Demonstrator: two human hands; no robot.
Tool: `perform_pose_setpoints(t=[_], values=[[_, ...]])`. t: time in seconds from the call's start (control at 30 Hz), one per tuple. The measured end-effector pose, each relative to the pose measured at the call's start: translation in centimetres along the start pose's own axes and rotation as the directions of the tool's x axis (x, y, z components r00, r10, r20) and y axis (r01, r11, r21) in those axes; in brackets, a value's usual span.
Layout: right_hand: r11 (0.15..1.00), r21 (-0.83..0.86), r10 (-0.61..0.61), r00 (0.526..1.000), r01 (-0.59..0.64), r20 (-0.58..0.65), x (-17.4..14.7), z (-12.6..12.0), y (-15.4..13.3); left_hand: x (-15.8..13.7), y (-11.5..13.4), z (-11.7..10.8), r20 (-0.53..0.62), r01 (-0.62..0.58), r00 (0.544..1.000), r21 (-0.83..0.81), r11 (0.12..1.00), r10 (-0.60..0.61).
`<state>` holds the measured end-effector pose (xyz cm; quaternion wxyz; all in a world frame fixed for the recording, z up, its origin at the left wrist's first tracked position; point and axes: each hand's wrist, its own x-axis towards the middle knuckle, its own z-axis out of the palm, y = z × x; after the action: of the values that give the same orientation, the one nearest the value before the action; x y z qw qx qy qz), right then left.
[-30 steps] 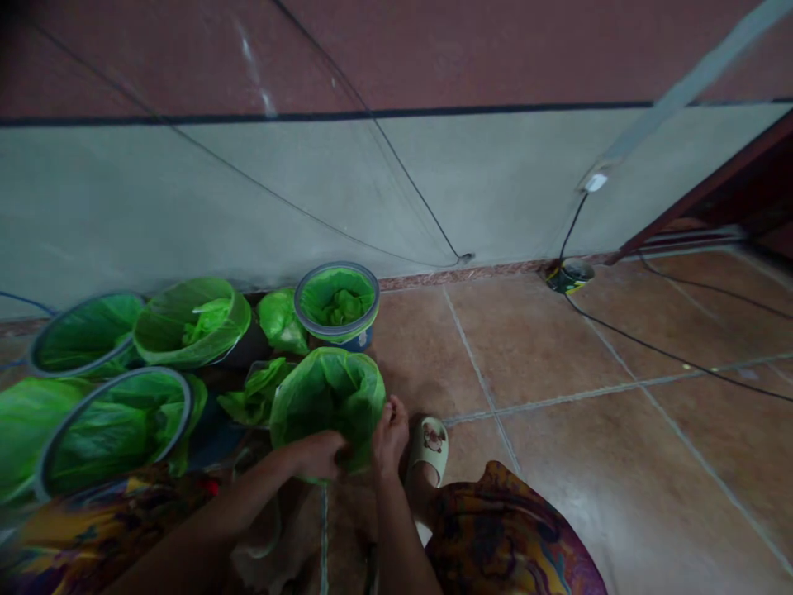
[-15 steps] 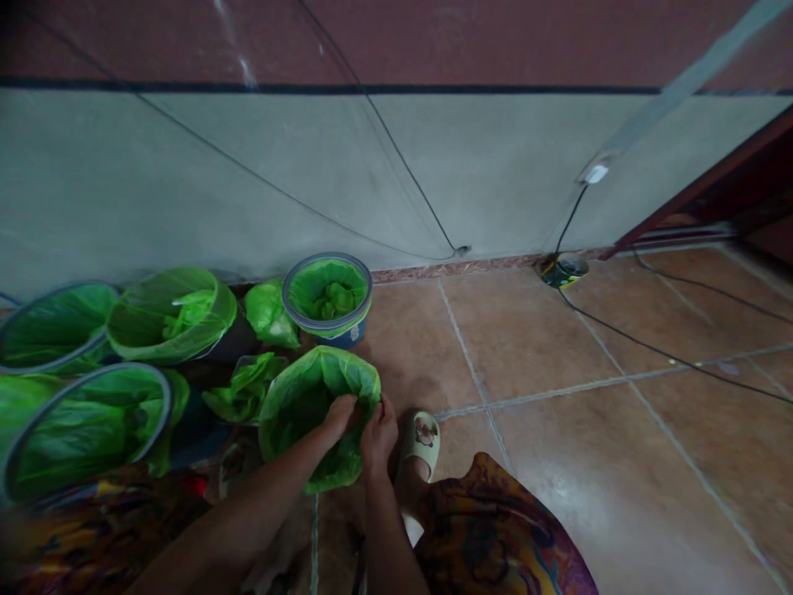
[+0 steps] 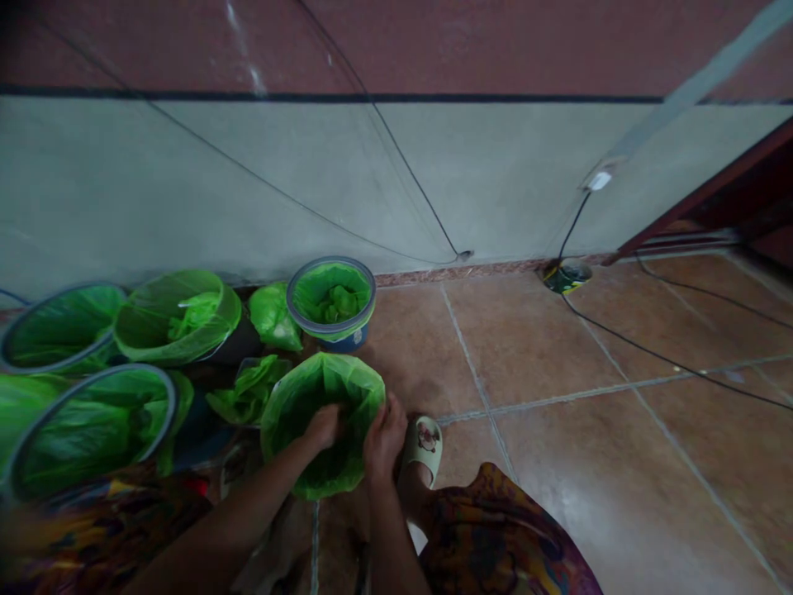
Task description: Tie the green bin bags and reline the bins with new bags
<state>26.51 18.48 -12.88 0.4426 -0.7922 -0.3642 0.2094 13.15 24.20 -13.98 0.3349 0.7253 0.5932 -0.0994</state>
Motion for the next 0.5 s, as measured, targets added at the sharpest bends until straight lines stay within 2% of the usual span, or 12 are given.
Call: perform_pose_setpoints(t=[0.1,0.2,0.27,0.33,0.43,0.5], values=[[0.998,-0.006,-0.055,0.998,0.055,-0.030,2.2,-0.1,-1.1,-0.3,-0.7,-0.8,-0.052,0.071,0.996,-0.020,0.997,-0.072],[0.984,-0.107,-0.132,0.985,0.143,0.111,4.1,1.0,-1.7,-0.4,-1.4,-1.4,-0.067,0.122,0.990,-0.079,0.989,-0.127],[0.958,-0.238,-0.098,0.960,0.162,0.262,4.7,2.0,-1.8,-0.4,-1.8,-1.7,-0.074,0.133,0.987,-0.107,0.985,-0.142],[0.906,-0.390,-0.012,0.929,0.166,0.369,5.0,2.6,-1.9,-0.4,-2.3,-2.1,-0.085,0.137,0.985,-0.123,0.983,-0.148],[0.840,-0.514,0.052,0.916,0.176,0.398,4.9,3.0,-1.9,-0.2,-3.0,-2.6,-0.121,0.158,0.977,-0.151,0.976,-0.177],[0.845,-0.513,0.047,0.933,0.153,0.356,4.3,2.9,-1.7,0.0,-3.3,-2.9,-0.163,0.180,0.964,-0.173,0.968,-0.208]])
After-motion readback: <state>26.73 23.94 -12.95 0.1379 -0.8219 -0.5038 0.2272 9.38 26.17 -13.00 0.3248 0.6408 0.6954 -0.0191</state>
